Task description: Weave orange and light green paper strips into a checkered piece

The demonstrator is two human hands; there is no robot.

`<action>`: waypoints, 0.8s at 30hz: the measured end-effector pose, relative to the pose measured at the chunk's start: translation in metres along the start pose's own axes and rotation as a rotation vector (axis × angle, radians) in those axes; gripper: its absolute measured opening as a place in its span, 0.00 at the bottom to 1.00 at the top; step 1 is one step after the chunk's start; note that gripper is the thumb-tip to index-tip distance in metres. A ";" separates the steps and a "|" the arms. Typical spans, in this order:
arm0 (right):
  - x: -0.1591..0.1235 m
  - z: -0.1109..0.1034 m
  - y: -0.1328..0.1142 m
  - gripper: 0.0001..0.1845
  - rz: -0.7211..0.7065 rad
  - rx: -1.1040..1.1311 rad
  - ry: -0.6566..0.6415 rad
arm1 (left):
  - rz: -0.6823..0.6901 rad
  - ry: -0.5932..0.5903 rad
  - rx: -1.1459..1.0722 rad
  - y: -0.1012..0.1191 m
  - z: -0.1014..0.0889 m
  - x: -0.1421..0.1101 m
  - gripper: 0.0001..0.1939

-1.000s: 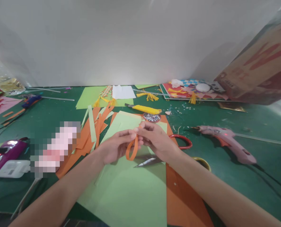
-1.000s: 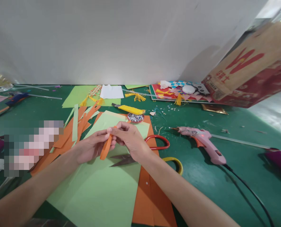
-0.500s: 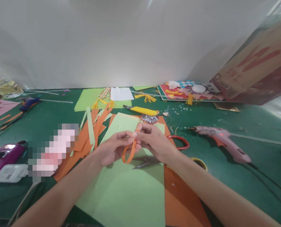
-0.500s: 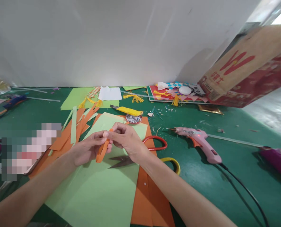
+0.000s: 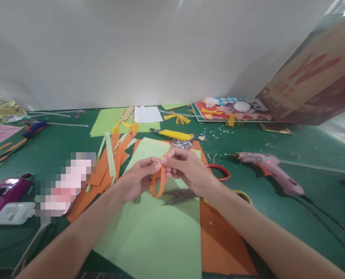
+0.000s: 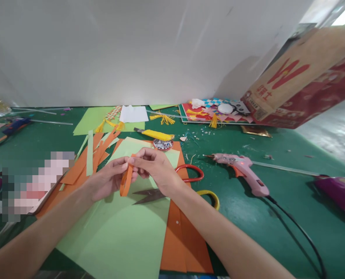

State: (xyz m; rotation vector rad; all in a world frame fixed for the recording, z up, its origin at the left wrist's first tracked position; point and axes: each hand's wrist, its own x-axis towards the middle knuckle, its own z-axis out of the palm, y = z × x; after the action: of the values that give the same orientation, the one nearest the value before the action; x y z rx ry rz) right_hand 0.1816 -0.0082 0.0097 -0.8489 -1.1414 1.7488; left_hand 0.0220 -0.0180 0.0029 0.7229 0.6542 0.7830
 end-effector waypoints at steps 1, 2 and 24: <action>0.000 0.000 -0.001 0.18 0.006 0.001 0.002 | -0.001 0.006 0.003 0.000 0.000 0.000 0.11; 0.000 0.000 -0.001 0.18 0.011 0.003 0.005 | -0.002 0.012 0.006 0.000 0.001 0.000 0.11; -0.002 -0.002 -0.001 0.18 0.041 0.055 -0.088 | 0.015 -0.040 0.034 -0.002 -0.002 -0.002 0.08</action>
State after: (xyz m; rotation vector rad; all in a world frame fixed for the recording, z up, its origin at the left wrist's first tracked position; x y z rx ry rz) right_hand 0.1848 -0.0094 0.0103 -0.7739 -1.1349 1.8583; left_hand 0.0204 -0.0196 0.0002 0.7740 0.6277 0.7708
